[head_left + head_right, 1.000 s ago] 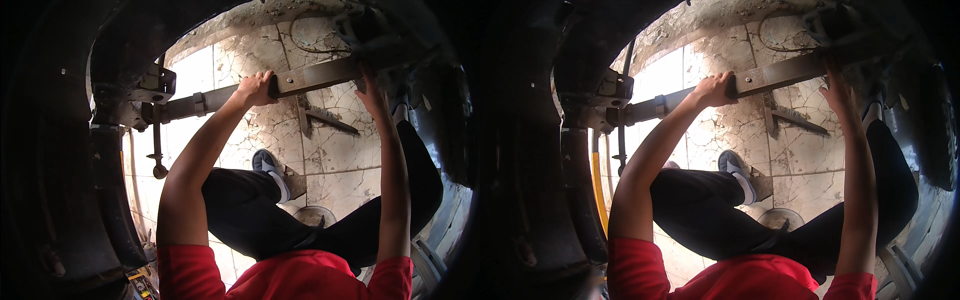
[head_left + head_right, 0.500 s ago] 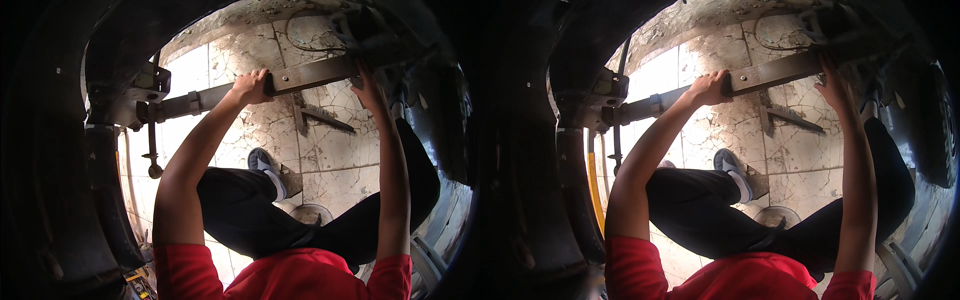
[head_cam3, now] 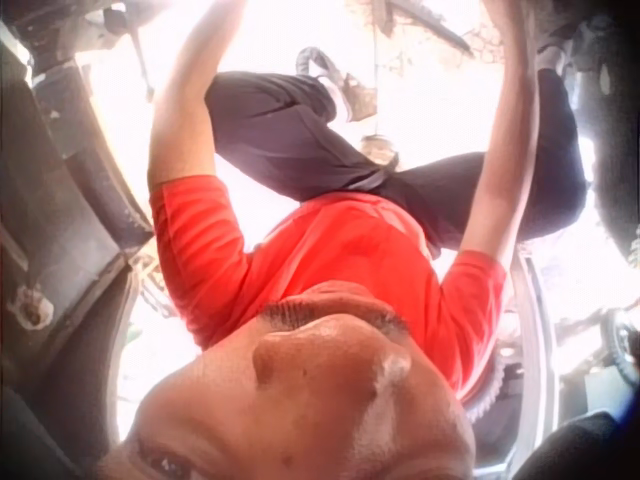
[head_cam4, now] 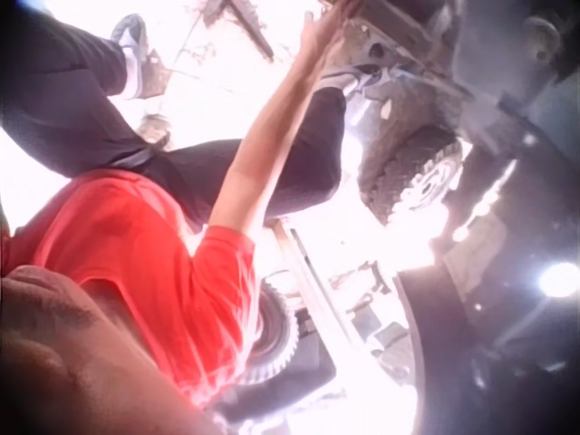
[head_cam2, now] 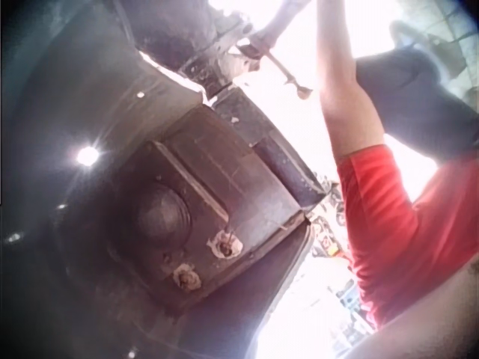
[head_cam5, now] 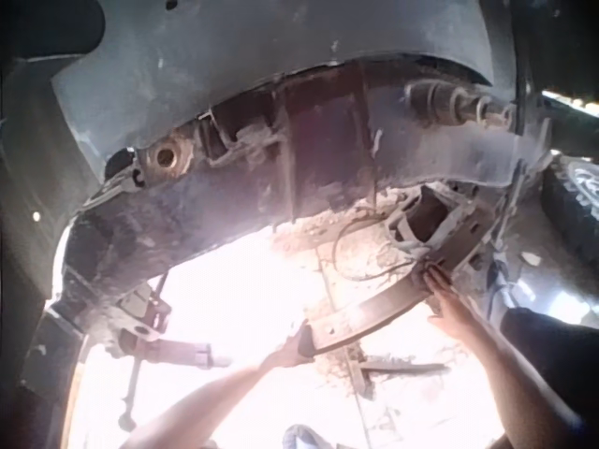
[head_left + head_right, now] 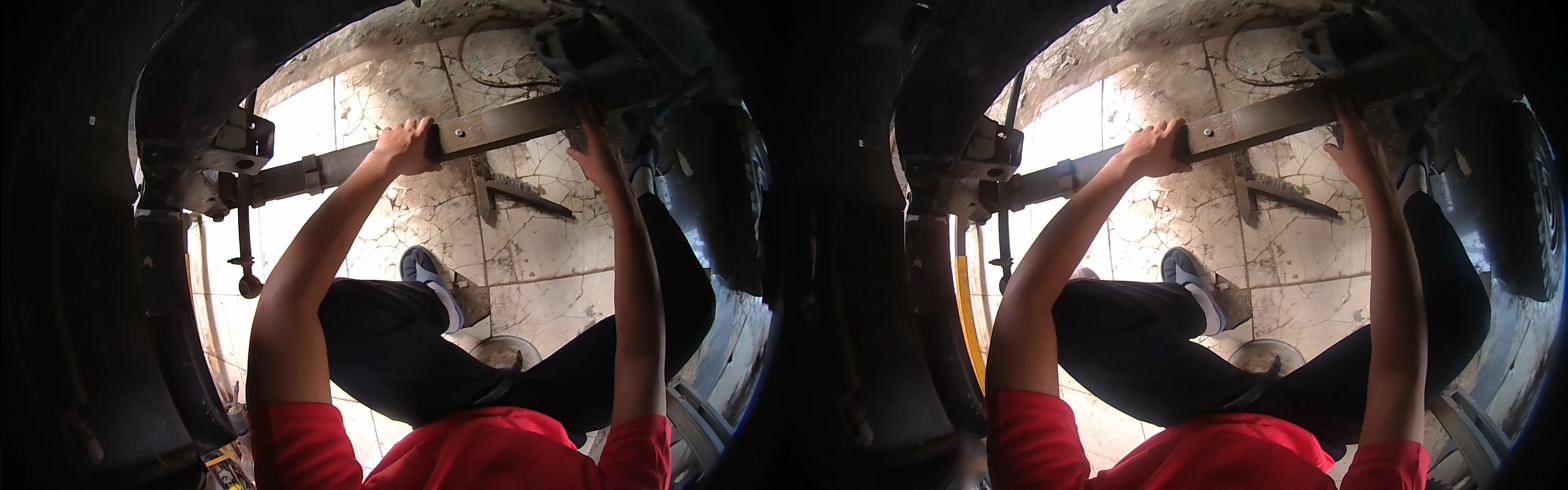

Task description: The person sits beneath a vehicle and repeatedly adjusts a metal stabilizer bar with both hands. They shift their grip and reposition the bar along its length, seemingly checking alignment or fitment against the vehicle's undercarriage.

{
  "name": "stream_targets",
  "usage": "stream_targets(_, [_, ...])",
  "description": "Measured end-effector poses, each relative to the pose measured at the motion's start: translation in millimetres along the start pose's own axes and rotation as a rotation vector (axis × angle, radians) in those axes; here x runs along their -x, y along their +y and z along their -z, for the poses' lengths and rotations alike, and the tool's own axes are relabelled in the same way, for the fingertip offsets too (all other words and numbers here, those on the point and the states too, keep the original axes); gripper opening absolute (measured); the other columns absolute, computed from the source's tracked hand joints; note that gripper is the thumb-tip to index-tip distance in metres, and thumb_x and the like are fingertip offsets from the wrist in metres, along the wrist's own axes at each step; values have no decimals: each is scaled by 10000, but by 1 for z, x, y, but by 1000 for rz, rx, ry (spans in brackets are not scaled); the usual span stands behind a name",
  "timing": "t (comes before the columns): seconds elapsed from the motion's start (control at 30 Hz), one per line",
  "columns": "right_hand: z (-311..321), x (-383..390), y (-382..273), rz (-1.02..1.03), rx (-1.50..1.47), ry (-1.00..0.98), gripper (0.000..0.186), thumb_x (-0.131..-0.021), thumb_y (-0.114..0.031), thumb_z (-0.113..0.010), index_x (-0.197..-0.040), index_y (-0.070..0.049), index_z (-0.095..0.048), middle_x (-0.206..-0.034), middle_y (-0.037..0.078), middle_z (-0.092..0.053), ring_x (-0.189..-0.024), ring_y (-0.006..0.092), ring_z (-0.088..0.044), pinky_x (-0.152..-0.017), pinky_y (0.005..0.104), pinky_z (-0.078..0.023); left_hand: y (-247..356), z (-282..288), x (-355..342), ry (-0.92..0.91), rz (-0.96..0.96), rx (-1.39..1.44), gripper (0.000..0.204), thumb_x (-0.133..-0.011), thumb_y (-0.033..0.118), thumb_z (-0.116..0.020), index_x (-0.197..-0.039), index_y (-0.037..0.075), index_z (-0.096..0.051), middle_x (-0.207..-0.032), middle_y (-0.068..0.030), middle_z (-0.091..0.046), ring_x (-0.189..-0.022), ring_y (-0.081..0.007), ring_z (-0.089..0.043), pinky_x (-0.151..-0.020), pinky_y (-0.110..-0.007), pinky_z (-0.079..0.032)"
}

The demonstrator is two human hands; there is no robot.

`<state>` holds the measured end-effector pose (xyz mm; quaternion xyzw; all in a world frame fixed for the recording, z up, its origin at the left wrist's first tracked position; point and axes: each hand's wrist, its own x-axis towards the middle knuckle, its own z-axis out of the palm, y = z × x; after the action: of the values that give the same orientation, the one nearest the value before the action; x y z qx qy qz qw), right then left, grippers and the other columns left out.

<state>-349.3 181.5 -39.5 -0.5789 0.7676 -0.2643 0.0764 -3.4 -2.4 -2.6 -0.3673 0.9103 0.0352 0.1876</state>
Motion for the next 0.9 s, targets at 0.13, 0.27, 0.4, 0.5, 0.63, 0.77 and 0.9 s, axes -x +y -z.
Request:
stream_targets(0.13, [-4,-9,-4,-62,-53,-20,1007,-759,5,-799,-1593,-208,-277,-1650,120,-264,-1480,354,-327,-1179,425,-371,-3,4,0,5,-18,9,1124,-744,659,-778,-1537,40,-276,-1357,-246,-525,-1172,-398,-615,-926,-455,-554])
stream_targets(0.27, [-4,6,-8,116,-2,82,1021,-760,0,-802,-1600,-187,-252,-1655,128,-244,-1481,356,-325,-1187,415,-359,-5,1,2,-1,-13,-17,1136,-741,667,-774,-1545,52,-260,-1356,-246,-526,-1165,-392,-621,-917,-453,-558])
stream_targets(0.4, [4,12,-14,69,27,8,1004,-760,-80,-827,-1587,-199,-270,-1644,89,-280,-1432,361,-397,-1120,435,-445,-4,0,4,-37,0,-16,1146,-747,677,-763,-1553,53,-239,-1350,-248,-533,-1162,-386,-623,-916,-454,-556])
stream_targets(0.5, [-1,-2,9,89,24,25,1003,-764,-85,-827,-1589,-197,-266,-1646,92,-273,-1454,355,-364,-1140,428,-423,3,13,-5,-47,-4,-33,1146,-757,676,-757,-1560,53,-228,-1344,-249,-542,-1172,-383,-618,-920,-457,-551])
stream_targets(0.63, [-6,-10,5,139,18,58,991,-778,-102,-820,-1591,-194,-261,-1646,105,-272,-1460,346,-357,-1143,426,-414,2,7,0,-30,-12,-68,1147,-772,693,-733,-1568,51,-213,-1330,-249,-555,-1155,-375,-629,-898,-457,-553])
stream_targets(0.77, [-8,10,-6,214,24,53,987,-789,-107,-812,-1596,-179,-248,-1648,118,-265,-1465,348,-352,-1147,424,-404,-7,-5,8,-17,-15,-89,1167,-776,733,-701,-1570,37,-204,-1326,-252,-555,-1108,-367,-651,-863,-453,-558])
stream_targets(0.9, [-5,8,12,128,17,13,995,-791,-82,-805,-1601,-195,-239,-1655,108,-251,-1474,342,-338,-1151,419,-405,8,10,0,-71,-10,-97,1194,-774,763,-681,-1564,10,-197,-1319,-240,-550,-1098,-347,-653,-854,-435,-558])
